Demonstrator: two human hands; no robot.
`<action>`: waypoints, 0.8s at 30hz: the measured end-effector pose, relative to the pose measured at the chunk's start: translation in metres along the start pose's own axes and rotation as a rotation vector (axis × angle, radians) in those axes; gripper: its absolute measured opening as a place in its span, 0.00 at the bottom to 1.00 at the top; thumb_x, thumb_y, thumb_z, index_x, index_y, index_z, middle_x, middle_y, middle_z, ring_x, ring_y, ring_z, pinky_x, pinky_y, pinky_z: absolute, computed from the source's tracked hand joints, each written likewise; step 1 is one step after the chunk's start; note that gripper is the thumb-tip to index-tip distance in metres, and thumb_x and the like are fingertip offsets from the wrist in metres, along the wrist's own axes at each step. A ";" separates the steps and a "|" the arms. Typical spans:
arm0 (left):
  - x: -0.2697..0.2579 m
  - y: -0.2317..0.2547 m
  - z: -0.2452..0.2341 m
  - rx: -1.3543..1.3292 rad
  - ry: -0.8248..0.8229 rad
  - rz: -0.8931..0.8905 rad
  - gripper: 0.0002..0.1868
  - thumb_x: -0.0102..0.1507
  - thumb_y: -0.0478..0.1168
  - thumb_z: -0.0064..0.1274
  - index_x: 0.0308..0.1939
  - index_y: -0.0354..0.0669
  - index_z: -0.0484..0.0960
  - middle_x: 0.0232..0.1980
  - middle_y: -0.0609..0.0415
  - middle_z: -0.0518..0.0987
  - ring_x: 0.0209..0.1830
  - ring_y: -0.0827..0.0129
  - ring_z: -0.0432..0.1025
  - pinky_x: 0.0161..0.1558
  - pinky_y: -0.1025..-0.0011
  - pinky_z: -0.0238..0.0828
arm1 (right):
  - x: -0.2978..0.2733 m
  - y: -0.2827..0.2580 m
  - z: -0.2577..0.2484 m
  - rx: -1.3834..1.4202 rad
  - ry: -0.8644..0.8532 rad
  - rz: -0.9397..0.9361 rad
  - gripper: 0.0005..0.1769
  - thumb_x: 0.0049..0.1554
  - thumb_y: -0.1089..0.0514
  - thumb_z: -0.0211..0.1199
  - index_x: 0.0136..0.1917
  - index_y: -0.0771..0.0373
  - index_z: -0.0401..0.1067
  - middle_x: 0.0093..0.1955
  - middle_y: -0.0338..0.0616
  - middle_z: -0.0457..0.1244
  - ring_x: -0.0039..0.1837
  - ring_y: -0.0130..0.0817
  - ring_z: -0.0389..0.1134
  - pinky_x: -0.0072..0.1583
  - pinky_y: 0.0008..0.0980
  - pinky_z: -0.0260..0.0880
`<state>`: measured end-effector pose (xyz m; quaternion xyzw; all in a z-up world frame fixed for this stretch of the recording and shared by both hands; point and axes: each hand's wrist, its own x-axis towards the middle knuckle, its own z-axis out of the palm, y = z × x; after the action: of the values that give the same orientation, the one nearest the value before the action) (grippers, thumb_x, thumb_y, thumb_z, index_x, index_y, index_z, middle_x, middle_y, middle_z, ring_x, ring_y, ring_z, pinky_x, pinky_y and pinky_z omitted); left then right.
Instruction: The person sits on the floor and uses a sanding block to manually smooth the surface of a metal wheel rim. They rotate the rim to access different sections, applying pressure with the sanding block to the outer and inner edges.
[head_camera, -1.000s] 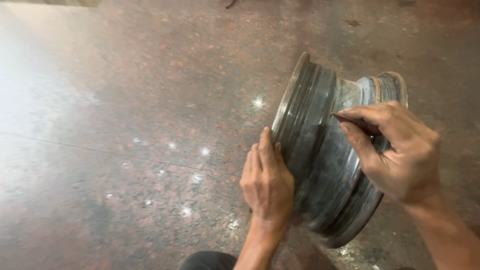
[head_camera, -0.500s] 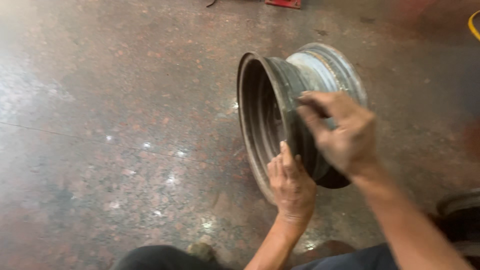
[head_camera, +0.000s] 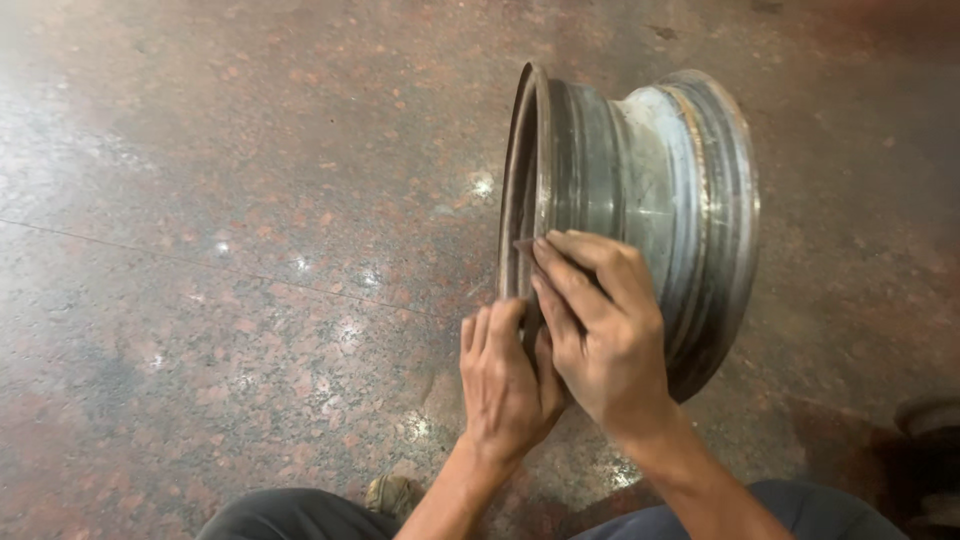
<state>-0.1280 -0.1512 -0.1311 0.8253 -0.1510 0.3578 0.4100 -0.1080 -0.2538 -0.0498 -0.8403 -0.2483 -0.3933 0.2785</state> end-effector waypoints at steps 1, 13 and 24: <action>0.007 -0.001 -0.003 0.013 0.001 0.009 0.14 0.69 0.35 0.45 0.57 0.33 0.67 0.48 0.41 0.76 0.44 0.52 0.71 0.49 0.55 0.65 | -0.003 -0.004 0.002 -0.001 0.003 0.004 0.11 0.59 0.65 0.68 0.56 0.69 0.78 0.56 0.50 0.68 0.61 0.43 0.68 0.63 0.37 0.73; 0.033 0.004 -0.005 -0.004 0.036 -0.014 0.09 0.67 0.34 0.49 0.48 0.31 0.73 0.48 0.39 0.75 0.46 0.49 0.70 0.49 0.56 0.64 | 0.028 0.008 0.006 -0.162 -0.108 -0.050 0.09 0.64 0.65 0.63 0.56 0.71 0.77 0.59 0.56 0.67 0.63 0.46 0.69 0.65 0.38 0.75; 0.029 -0.003 -0.005 -0.026 0.011 0.001 0.13 0.59 0.31 0.46 0.48 0.31 0.72 0.50 0.38 0.76 0.47 0.48 0.71 0.52 0.55 0.65 | 0.033 -0.014 0.004 -0.214 -0.151 -0.059 0.10 0.60 0.66 0.64 0.54 0.69 0.78 0.57 0.51 0.68 0.64 0.46 0.67 0.68 0.44 0.72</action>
<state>-0.1080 -0.1443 -0.1105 0.8178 -0.1537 0.3605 0.4214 -0.0960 -0.2347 -0.0216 -0.8849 -0.2495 -0.3612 0.1560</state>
